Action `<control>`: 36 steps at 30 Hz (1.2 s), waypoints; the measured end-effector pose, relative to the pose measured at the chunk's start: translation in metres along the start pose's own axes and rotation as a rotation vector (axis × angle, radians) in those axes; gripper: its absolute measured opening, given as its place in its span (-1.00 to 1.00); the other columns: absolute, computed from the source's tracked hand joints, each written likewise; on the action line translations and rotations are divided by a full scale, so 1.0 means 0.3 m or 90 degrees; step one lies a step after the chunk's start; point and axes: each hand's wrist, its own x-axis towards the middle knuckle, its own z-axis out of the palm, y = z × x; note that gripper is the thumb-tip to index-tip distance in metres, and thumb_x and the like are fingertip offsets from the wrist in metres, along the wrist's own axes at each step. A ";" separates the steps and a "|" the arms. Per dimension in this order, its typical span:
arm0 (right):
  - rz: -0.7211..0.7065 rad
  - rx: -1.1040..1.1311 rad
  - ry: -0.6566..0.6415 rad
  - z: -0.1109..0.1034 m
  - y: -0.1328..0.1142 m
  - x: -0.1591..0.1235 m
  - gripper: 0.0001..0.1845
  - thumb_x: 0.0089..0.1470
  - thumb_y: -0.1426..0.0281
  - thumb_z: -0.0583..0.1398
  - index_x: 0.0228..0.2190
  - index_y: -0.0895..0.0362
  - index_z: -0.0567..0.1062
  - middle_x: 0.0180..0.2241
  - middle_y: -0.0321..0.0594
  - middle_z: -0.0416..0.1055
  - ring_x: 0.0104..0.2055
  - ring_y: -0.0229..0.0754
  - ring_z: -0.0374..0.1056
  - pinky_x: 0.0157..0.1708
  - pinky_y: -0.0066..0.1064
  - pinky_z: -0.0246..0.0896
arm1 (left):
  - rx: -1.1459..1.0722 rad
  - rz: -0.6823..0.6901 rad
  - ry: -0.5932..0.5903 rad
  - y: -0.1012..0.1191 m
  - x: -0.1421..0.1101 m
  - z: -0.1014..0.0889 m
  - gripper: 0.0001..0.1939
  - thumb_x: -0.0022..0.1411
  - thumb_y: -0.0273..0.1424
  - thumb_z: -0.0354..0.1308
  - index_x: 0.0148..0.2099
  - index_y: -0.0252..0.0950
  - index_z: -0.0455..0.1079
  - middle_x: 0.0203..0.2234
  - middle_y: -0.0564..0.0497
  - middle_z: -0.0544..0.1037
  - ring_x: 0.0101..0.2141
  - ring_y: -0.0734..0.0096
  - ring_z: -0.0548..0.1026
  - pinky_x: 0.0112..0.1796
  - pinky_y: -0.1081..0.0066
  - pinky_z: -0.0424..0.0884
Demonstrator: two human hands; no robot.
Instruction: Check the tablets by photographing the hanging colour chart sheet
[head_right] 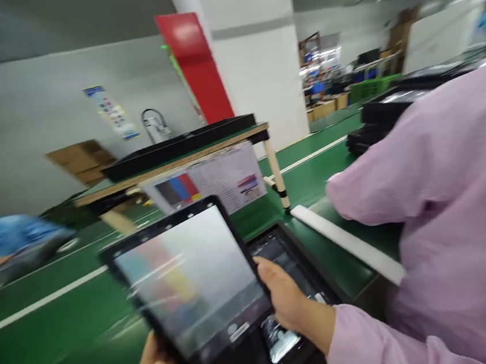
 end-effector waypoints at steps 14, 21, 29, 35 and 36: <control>0.030 -0.092 -0.120 -0.014 -0.034 0.078 -0.42 -0.02 -0.16 0.30 -0.25 0.08 0.60 -0.21 -0.09 0.56 0.04 0.10 0.41 0.09 0.03 0.32 | 0.461 0.246 -0.026 0.029 -0.003 0.083 0.25 -0.03 -0.20 0.38 0.44 -0.39 -0.40 0.23 -0.49 0.13 0.23 -0.24 0.24 0.10 -0.12 0.33; 0.021 -0.091 -0.140 -0.024 -0.027 0.086 -0.41 -0.03 -0.16 0.31 -0.25 0.10 0.61 -0.19 -0.08 0.55 0.03 0.10 0.42 0.13 0.00 0.30 | 0.493 0.248 0.003 0.017 -0.001 0.094 0.22 -0.01 -0.13 0.36 0.43 -0.39 -0.36 0.22 -0.48 0.14 0.24 -0.30 0.20 0.10 -0.19 0.29; 0.010 -0.070 -0.154 -0.015 -0.032 0.077 -0.44 0.00 -0.14 0.30 -0.27 0.10 0.61 -0.19 -0.08 0.55 0.04 0.09 0.42 0.12 0.00 0.31 | 0.484 0.259 0.007 0.017 -0.002 0.093 0.33 -0.10 0.06 0.40 0.43 -0.40 -0.32 0.22 -0.49 0.11 0.25 -0.36 0.16 0.10 -0.22 0.28; 0.016 -0.077 -0.163 -0.013 -0.038 0.074 -0.39 0.02 -0.16 0.28 -0.21 0.12 0.61 -0.17 -0.05 0.55 0.05 0.11 0.41 0.13 -0.01 0.31 | 0.374 0.203 -0.004 0.004 -0.006 0.082 0.35 -0.15 0.08 0.43 0.43 -0.42 -0.23 0.26 -0.50 0.10 0.29 -0.38 0.11 0.17 -0.22 0.18; 0.017 -0.080 -0.167 -0.012 -0.041 0.073 -0.37 0.02 -0.17 0.27 -0.19 0.12 0.61 -0.16 -0.04 0.54 0.06 0.11 0.40 0.13 0.00 0.30 | 0.309 0.175 -0.007 0.002 -0.005 0.078 0.30 -0.13 0.07 0.43 0.43 -0.40 -0.17 0.27 -0.47 0.12 0.29 -0.33 0.12 0.20 -0.17 0.17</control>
